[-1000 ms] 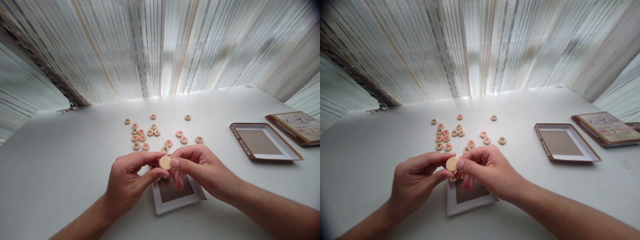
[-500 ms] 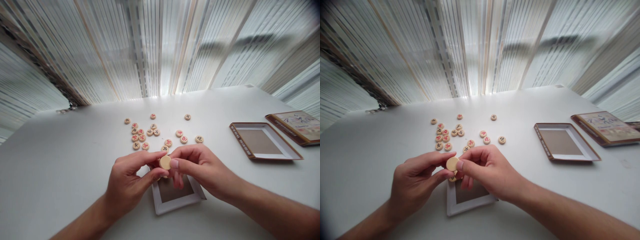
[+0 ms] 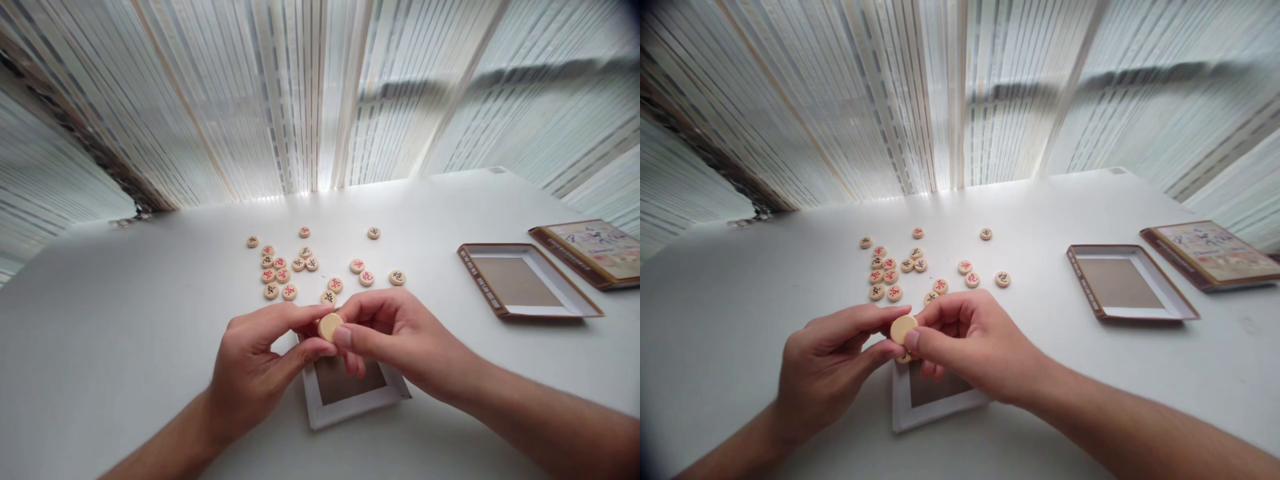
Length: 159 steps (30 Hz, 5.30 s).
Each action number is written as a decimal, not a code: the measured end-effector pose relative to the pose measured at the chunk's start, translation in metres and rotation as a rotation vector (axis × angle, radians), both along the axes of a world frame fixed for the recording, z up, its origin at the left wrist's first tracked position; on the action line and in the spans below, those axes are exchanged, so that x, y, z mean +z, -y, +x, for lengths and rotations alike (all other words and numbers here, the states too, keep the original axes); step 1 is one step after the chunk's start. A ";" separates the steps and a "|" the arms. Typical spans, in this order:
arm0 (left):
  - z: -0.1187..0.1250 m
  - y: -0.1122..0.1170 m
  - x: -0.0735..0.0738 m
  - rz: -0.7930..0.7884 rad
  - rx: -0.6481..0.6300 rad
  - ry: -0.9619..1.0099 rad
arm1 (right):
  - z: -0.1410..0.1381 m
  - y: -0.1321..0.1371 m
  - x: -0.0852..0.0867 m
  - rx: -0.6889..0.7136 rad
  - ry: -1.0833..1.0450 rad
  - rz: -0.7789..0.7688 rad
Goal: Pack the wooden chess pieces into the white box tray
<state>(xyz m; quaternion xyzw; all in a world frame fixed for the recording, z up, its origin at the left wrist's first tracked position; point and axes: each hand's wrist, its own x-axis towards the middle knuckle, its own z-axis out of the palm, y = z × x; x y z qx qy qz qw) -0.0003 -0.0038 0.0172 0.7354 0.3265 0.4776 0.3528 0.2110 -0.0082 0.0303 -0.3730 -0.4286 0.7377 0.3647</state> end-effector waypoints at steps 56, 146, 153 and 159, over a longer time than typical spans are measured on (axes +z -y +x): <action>0.002 0.000 -0.002 -0.015 0.021 0.027 | -0.005 0.005 -0.013 -0.256 0.004 0.450; 0.000 0.001 0.000 0.054 0.122 -0.044 | -0.003 0.002 -0.010 -0.233 0.017 0.282; -0.001 0.001 0.000 0.414 0.139 -0.211 | -0.003 0.004 -0.013 -0.225 0.017 0.231; -0.001 0.002 0.002 -0.095 0.128 0.016 | -0.002 0.006 -0.016 -0.283 0.038 0.408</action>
